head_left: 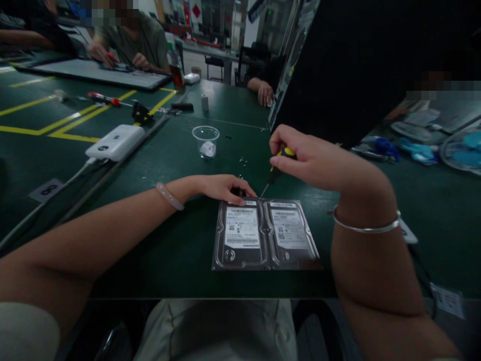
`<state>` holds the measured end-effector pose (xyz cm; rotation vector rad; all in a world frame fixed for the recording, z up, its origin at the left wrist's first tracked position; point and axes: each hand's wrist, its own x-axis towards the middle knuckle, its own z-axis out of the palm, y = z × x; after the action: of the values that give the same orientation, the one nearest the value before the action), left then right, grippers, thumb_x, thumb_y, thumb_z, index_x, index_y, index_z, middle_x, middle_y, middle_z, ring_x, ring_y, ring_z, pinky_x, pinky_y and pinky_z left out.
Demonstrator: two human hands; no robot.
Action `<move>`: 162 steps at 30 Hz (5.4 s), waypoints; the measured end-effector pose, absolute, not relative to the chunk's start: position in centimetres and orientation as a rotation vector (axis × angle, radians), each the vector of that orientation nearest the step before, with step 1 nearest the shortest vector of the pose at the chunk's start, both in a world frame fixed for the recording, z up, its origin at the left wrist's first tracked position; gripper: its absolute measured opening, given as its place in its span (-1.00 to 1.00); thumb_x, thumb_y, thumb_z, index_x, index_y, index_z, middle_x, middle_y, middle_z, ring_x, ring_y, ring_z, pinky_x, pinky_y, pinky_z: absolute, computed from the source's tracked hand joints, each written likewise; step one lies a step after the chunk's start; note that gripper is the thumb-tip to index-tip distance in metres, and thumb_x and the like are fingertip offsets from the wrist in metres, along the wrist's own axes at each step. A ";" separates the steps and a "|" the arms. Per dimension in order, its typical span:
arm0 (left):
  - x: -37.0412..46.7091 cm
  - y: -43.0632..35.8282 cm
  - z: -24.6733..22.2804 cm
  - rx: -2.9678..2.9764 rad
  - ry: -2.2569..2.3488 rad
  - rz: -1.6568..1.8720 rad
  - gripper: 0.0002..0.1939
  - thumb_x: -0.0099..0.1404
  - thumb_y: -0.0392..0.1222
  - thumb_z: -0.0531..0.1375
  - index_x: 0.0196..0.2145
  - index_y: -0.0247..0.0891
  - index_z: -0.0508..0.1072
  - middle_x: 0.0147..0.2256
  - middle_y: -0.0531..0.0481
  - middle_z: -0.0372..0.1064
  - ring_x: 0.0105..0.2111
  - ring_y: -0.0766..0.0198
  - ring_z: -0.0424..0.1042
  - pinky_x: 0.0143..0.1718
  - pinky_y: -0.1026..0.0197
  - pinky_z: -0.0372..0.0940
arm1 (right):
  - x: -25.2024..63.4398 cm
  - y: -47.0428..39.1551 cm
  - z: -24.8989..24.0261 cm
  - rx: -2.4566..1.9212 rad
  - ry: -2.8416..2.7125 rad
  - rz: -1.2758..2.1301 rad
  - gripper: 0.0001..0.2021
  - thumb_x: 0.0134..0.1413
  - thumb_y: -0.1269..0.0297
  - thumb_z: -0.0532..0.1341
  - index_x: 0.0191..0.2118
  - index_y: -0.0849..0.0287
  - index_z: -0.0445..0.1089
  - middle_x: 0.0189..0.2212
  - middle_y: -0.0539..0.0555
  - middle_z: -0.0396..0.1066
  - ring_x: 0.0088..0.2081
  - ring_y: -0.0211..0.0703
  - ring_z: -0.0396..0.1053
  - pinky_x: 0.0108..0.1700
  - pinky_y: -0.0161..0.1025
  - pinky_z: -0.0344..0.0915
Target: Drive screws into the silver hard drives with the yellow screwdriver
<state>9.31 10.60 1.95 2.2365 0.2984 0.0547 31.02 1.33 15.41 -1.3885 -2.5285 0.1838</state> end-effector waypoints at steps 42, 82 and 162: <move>9.3 10.6 2.1 2.250 0.325 0.033 -0.51 0.32 0.01 0.22 0.16 -0.19 0.42 -0.02 -0.06 0.44 -0.11 0.24 0.42 -0.06 0.25 0.29 | 30.3 2.5 15.0 -1.864 -2.195 -0.355 -0.39 0.12 -0.32 0.11 -0.59 0.16 0.37 -0.59 0.15 0.29 -0.38 0.02 0.38 -0.31 -0.06 0.25; 9.3 10.4 2.2 2.223 0.339 0.036 -0.51 0.31 0.04 0.24 0.15 -0.17 0.43 -0.02 -0.05 0.42 -0.12 0.25 0.41 -0.07 0.24 0.28 | 33.1 0.8 16.5 -1.257 -2.653 0.084 -0.48 0.27 0.36 0.06 0.32 0.20 0.26 0.24 0.17 0.39 0.24 0.09 0.36 0.27 0.10 0.29; 9.3 10.5 2.0 2.225 0.326 0.037 -0.50 0.31 0.04 0.23 0.15 -0.18 0.42 -0.04 -0.06 0.43 -0.12 0.24 0.41 -0.07 0.25 0.28 | 31.5 0.9 16.2 -1.504 -2.384 -0.007 -0.67 0.20 0.02 0.21 -0.31 0.15 0.61 -0.58 -0.02 0.43 -0.55 -0.31 0.22 -0.41 -0.22 0.06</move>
<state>9.31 10.50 2.04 2.2249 0.3261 0.0366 31.49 0.95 16.21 -1.5041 -2.3840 -0.0069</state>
